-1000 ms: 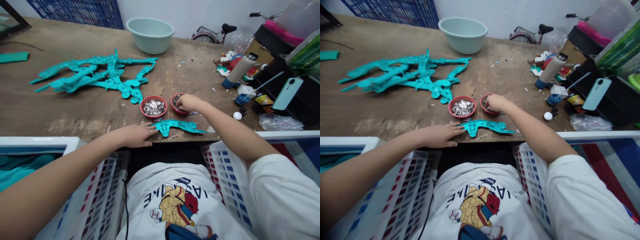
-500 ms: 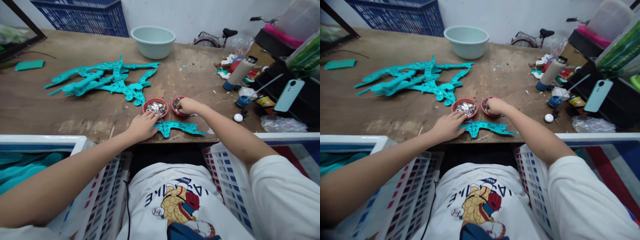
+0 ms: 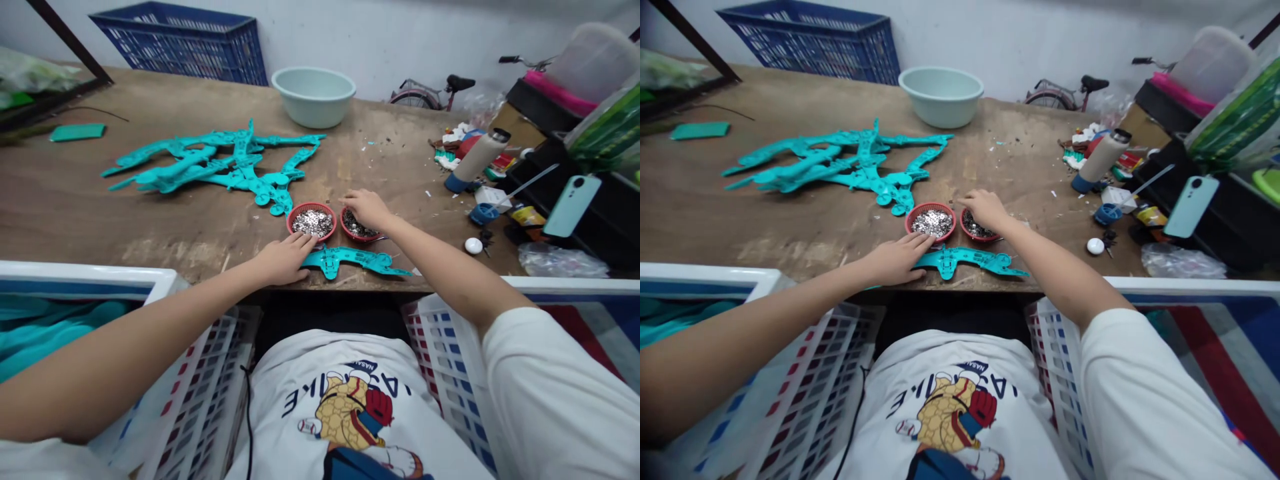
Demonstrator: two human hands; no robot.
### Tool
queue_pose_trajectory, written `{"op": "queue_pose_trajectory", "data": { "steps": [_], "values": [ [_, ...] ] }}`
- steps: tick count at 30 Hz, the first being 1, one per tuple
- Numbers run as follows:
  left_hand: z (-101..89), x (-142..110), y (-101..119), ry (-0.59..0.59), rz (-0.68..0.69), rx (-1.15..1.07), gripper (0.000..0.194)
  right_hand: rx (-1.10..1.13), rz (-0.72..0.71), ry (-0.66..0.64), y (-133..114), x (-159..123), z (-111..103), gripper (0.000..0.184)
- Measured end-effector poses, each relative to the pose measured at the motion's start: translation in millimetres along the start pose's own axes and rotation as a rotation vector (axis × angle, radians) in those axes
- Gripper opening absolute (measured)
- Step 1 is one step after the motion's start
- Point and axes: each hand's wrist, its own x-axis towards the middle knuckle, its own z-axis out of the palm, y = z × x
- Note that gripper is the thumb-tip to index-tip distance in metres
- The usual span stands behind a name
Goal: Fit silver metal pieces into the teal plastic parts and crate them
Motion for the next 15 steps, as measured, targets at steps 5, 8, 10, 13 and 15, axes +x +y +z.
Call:
{"op": "queue_pose_trajectory", "data": {
  "steps": [5,8,10,13,15],
  "values": [
    [0.2,0.4,-2.4,-0.028,0.007,-0.01,0.106,-0.109,-0.023,-0.044,-10.1,2.5,2.6,0.043],
    [1.2,-0.6,-4.4,-0.019,0.022,-0.004,0.107,-0.124,-0.02,-0.026,-10.7,1.6,-0.4,0.041],
    [2.4,-1.9,-5.0,0.036,0.036,0.013,0.102,-0.078,-0.009,0.012,-7.2,1.9,-1.8,0.042],
    [6.6,-3.7,-1.1,0.196,0.105,0.063,0.087,0.077,0.041,0.099,1.9,3.2,-3.5,0.047],
    [11.2,-4.0,4.1,0.254,0.203,0.059,0.079,0.172,0.061,0.134,8.3,3.2,-5.5,0.048]
  ]
}}
